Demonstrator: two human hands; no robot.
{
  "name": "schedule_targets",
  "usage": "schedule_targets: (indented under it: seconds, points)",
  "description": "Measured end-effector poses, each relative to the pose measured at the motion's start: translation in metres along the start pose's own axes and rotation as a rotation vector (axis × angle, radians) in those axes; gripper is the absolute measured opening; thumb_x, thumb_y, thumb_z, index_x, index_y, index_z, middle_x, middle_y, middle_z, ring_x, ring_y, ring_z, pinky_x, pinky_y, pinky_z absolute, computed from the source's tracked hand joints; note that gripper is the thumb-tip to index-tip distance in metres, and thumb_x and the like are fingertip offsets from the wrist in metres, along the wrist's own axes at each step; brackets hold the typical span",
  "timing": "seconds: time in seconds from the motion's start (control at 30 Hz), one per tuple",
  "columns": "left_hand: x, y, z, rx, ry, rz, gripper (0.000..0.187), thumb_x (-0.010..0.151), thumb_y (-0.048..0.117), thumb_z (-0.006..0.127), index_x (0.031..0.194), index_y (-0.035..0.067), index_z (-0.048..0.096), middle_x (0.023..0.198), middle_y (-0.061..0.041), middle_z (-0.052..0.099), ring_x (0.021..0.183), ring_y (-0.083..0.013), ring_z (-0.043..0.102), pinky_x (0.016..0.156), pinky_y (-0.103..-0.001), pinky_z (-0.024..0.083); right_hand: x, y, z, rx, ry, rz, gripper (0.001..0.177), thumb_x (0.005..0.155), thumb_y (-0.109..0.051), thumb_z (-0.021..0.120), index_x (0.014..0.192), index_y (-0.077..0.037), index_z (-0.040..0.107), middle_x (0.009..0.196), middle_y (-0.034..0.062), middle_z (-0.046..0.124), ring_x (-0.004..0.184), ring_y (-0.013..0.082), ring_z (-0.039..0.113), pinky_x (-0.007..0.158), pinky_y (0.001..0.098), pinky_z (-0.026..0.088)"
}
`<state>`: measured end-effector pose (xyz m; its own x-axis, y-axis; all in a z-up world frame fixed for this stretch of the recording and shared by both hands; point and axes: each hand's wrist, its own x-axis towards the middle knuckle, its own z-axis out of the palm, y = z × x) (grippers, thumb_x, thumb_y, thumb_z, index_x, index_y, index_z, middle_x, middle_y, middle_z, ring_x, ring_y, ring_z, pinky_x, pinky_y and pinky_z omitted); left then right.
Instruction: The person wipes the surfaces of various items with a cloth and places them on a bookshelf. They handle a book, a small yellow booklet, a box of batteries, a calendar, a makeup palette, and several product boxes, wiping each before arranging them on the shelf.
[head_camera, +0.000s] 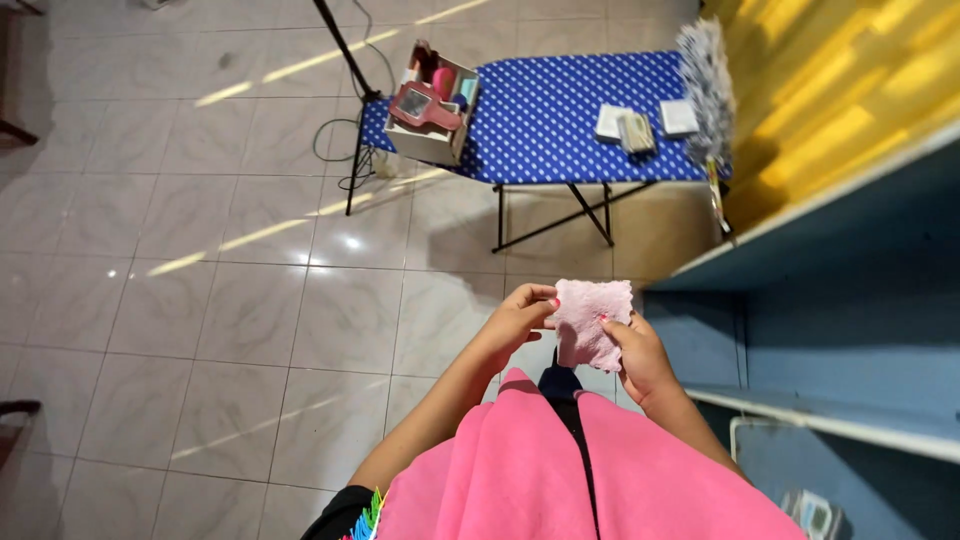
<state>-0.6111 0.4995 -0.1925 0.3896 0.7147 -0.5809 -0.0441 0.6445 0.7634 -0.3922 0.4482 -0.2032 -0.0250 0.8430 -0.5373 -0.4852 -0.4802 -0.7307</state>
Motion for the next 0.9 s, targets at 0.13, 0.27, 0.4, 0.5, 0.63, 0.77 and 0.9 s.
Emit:
schedule_targets:
  seconds: [0.13, 0.27, 0.4, 0.5, 0.63, 0.77, 0.9]
  points:
    - [0.061, 0.030, -0.013, -0.042, 0.107, 0.023, 0.036, 0.094, 0.035, 0.062, 0.125, 0.017, 0.062, 0.112, 0.004, 0.068, 0.098, -0.0096, 0.064, 0.086, -0.033, 0.044, 0.070, -0.039, 0.012, -0.048, -0.045, 0.052, 0.038, 0.097, -0.006, 0.050, 0.134, 0.001, 0.057, 0.124, 0.0125, 0.068, 0.109, 0.0229, 0.067, 0.091, 0.0383, 0.054]
    - [0.108, 0.057, -0.015, -0.078, 0.119, 0.054, 0.040, 0.095, 0.035, 0.066, 0.129, 0.014, 0.061, 0.113, 0.002, 0.065, 0.096, -0.0108, 0.060, 0.086, -0.032, 0.047, 0.129, -0.077, 0.022, -0.148, -0.075, 0.069, 0.038, 0.096, -0.008, 0.055, 0.132, 0.001, 0.059, 0.122, 0.0110, 0.068, 0.106, 0.0209, 0.068, 0.088, 0.0370, 0.055]
    - [0.142, 0.068, -0.035, -0.160, 0.178, 0.035, 0.047, 0.092, 0.038, 0.064, 0.133, 0.016, 0.058, 0.118, 0.002, 0.067, 0.100, -0.0112, 0.063, 0.083, -0.030, 0.047, 0.184, -0.086, 0.027, -0.231, -0.121, 0.126, 0.036, 0.093, -0.007, 0.059, 0.128, 0.001, 0.061, 0.116, 0.0113, 0.069, 0.100, 0.0216, 0.069, 0.084, 0.0374, 0.056]
    - [0.156, 0.071, -0.074, -0.233, 0.263, -0.019, 0.053, 0.089, 0.040, 0.065, 0.135, 0.016, 0.056, 0.121, 0.002, 0.067, 0.100, -0.0134, 0.064, 0.078, -0.030, 0.045, 0.237, -0.092, 0.043, -0.261, -0.154, 0.152, 0.033, 0.091, -0.005, 0.059, 0.124, 0.001, 0.063, 0.112, 0.0109, 0.071, 0.098, 0.0214, 0.071, 0.086, 0.0365, 0.057]
    - [0.202, 0.063, -0.157, -0.323, 0.481, -0.067, 0.061, 0.085, 0.041, 0.070, 0.138, 0.017, 0.052, 0.126, 0.000, 0.066, 0.103, -0.0173, 0.065, 0.076, -0.034, 0.042, 0.312, -0.082, 0.067, -0.288, -0.148, 0.168, 0.031, 0.089, -0.003, 0.057, 0.119, 0.000, 0.065, 0.108, 0.0087, 0.072, 0.095, 0.0192, 0.071, 0.085, 0.0344, 0.057]
    - [0.275, 0.057, -0.246, -0.400, 0.599, -0.210, 0.067, 0.085, 0.046, 0.071, 0.140, 0.014, 0.050, 0.132, -0.003, 0.060, 0.107, -0.0257, 0.063, 0.082, -0.045, 0.047, 0.374, -0.073, 0.100, -0.394, -0.087, 0.072, 0.024, 0.092, 0.000, 0.061, 0.114, 0.006, 0.066, 0.101, 0.0116, 0.069, 0.088, 0.0208, 0.066, 0.078, 0.0345, 0.053]
    - [0.341, 0.049, -0.309, -0.372, 0.637, -0.299, 0.077, 0.083, 0.044, 0.072, 0.148, 0.025, 0.035, 0.134, -0.005, 0.056, 0.107, -0.0322, 0.066, 0.086, -0.054, 0.048, 0.405, -0.077, 0.151, -0.324, -0.013, 0.131, 0.028, 0.086, 0.000, 0.058, 0.112, 0.002, 0.064, 0.099, 0.0091, 0.071, 0.087, 0.0193, 0.071, 0.078, 0.0319, 0.057]
